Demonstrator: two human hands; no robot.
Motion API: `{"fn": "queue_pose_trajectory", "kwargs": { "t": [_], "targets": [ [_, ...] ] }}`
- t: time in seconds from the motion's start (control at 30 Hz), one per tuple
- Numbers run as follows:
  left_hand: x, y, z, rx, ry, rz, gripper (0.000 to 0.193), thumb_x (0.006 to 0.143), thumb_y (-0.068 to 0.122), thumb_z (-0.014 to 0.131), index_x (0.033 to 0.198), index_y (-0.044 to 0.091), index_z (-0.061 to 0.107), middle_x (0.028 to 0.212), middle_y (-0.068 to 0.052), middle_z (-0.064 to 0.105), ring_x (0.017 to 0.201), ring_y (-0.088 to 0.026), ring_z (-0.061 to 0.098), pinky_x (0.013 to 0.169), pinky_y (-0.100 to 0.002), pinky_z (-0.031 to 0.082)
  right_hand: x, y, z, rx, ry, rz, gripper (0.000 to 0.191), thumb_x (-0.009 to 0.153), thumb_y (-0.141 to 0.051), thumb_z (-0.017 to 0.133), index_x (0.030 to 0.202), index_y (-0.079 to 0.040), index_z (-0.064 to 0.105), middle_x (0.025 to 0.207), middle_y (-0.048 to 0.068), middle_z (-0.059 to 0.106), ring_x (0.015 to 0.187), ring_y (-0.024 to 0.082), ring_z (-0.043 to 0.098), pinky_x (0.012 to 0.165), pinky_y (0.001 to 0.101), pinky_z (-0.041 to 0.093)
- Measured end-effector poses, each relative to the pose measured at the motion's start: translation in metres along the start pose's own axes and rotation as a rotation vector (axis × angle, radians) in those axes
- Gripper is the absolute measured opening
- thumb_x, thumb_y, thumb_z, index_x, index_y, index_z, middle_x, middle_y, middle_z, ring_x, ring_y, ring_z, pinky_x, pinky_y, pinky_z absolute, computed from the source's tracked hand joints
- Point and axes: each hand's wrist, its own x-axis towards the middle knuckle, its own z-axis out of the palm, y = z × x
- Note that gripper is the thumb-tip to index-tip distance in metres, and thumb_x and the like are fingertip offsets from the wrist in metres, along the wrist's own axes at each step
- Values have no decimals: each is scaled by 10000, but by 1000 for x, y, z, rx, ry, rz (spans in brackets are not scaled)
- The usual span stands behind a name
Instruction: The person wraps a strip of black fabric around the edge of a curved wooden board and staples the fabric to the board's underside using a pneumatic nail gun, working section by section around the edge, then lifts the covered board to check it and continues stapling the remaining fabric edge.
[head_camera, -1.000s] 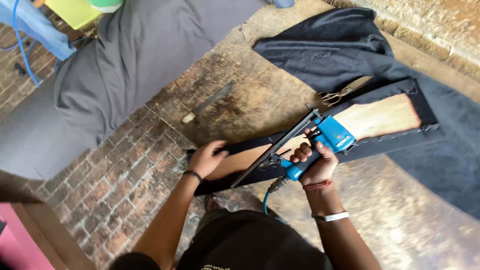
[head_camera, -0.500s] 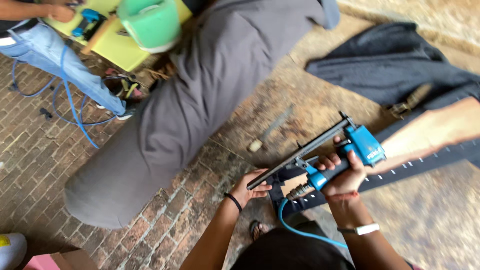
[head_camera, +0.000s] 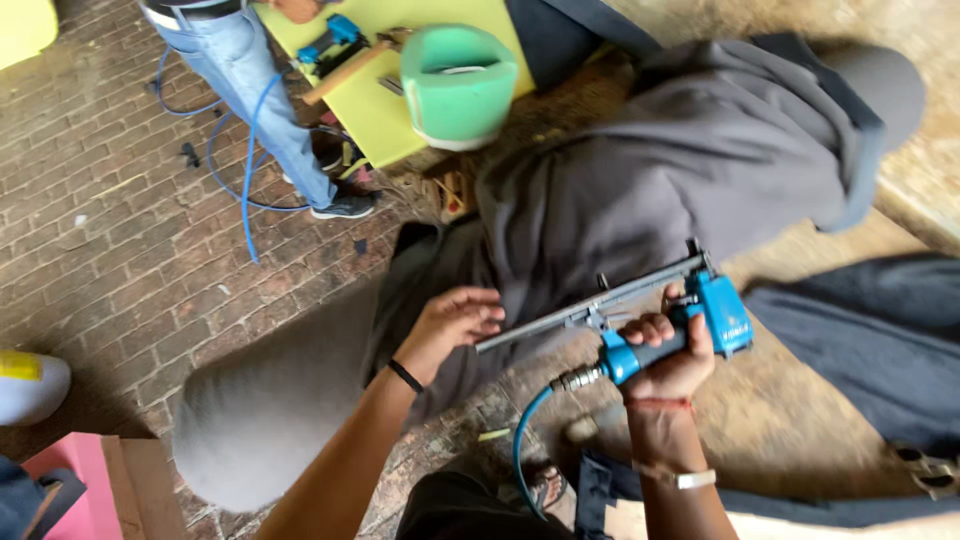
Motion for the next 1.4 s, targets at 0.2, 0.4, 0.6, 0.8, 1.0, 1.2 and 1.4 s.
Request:
{"fn": "queue_pose_trajectory", "kwargs": {
  "t": [0.2,0.4,0.6,0.8,1.0,1.2,1.4],
  "targets": [
    [106,75,-88,138,50,206,284,993,169,622,1246,59,690,1066,-62,764,902,-142,738,764,-293,600,133,53,53,-89,37,46,443,967,-389,695,1292,-99,617,756,-26,557,720,123,547,758,319,475],
    [300,100,-163,710,334,475,136,997,180,646,1079,184,754,959,29,782,855,-103,735,731,-266,594,203,99,73,-235,78,49,465,971,-382,701,1300,-72,594,751,-22,524,699,123,501,726,314,447],
    [457,155,-217,1017,443,758,86,912,189,669,914,154,748,882,-86,745,805,-298,731,701,-411,579,217,111,61,-255,145,94,528,1009,-396,683,1395,-58,556,760,-31,491,686,113,460,717,310,421],
    [442,117,-191,1165,450,869,182,867,231,687,730,111,690,763,-125,697,731,-342,689,690,-476,550,221,116,43,-178,79,79,571,1041,-385,684,1458,-31,519,793,-12,501,691,123,460,708,325,419],
    [443,122,-183,1195,421,739,87,892,140,665,843,84,710,836,-152,721,830,-376,701,763,-505,550,221,114,43,-238,126,71,563,1032,-383,702,1411,-14,507,788,-9,522,681,113,480,710,317,423],
    [550,156,-198,1637,85,223,230,873,98,614,1029,64,780,1128,-227,715,1038,-383,705,894,-467,576,218,117,43,-190,122,67,563,1045,-372,698,1416,4,503,793,-2,523,689,119,485,720,322,433],
    [575,141,-181,1756,70,82,289,980,189,548,1160,139,768,1312,-145,664,1204,-332,638,1005,-483,502,214,113,46,-193,135,82,573,1028,-362,692,1437,-7,505,777,1,529,680,130,487,693,329,434]
  ]
}}
